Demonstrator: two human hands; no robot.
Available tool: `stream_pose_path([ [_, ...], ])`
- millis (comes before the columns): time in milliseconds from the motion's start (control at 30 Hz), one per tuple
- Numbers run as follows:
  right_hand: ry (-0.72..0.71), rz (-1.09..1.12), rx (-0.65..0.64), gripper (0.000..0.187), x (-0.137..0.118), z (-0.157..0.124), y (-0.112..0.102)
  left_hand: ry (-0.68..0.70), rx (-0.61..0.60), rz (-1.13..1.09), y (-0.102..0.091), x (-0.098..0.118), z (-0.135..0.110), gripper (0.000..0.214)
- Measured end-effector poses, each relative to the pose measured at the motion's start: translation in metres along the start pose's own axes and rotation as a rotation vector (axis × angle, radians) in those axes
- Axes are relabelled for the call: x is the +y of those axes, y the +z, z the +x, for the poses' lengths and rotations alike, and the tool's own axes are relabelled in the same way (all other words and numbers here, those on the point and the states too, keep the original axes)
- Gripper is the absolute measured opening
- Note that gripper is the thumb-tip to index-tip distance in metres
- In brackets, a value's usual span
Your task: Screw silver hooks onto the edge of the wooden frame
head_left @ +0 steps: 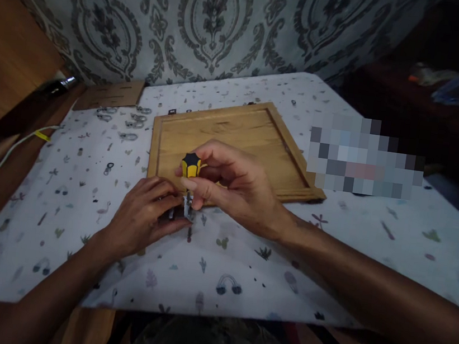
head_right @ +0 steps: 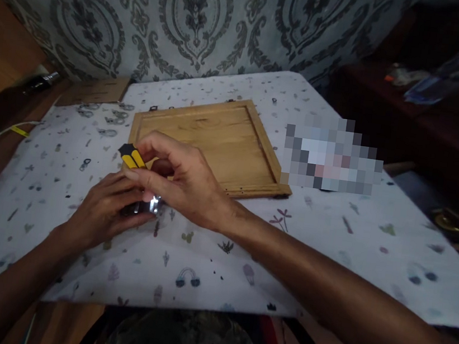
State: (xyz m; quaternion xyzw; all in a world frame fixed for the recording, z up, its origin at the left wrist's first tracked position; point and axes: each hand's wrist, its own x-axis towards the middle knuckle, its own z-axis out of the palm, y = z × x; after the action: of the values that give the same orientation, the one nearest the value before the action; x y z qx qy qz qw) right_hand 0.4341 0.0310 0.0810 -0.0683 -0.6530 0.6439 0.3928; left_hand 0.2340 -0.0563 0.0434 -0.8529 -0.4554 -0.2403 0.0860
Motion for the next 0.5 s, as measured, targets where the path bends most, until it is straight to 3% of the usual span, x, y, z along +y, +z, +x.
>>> stream_pose_path([
  [233, -0.004, -0.050, -0.017, 0.027, 0.0016, -0.0029, -0.0002, -0.013, -0.033, -0.032, -0.0002, -0.0008, 0.0001, 0.023],
  [500, -0.022, 0.037, -0.013, 0.020, 0.0024, 0.0027, 0.0026, -0.015, -0.024, -0.023, 0.0001, -0.0009, -0.0005, 0.028],
])
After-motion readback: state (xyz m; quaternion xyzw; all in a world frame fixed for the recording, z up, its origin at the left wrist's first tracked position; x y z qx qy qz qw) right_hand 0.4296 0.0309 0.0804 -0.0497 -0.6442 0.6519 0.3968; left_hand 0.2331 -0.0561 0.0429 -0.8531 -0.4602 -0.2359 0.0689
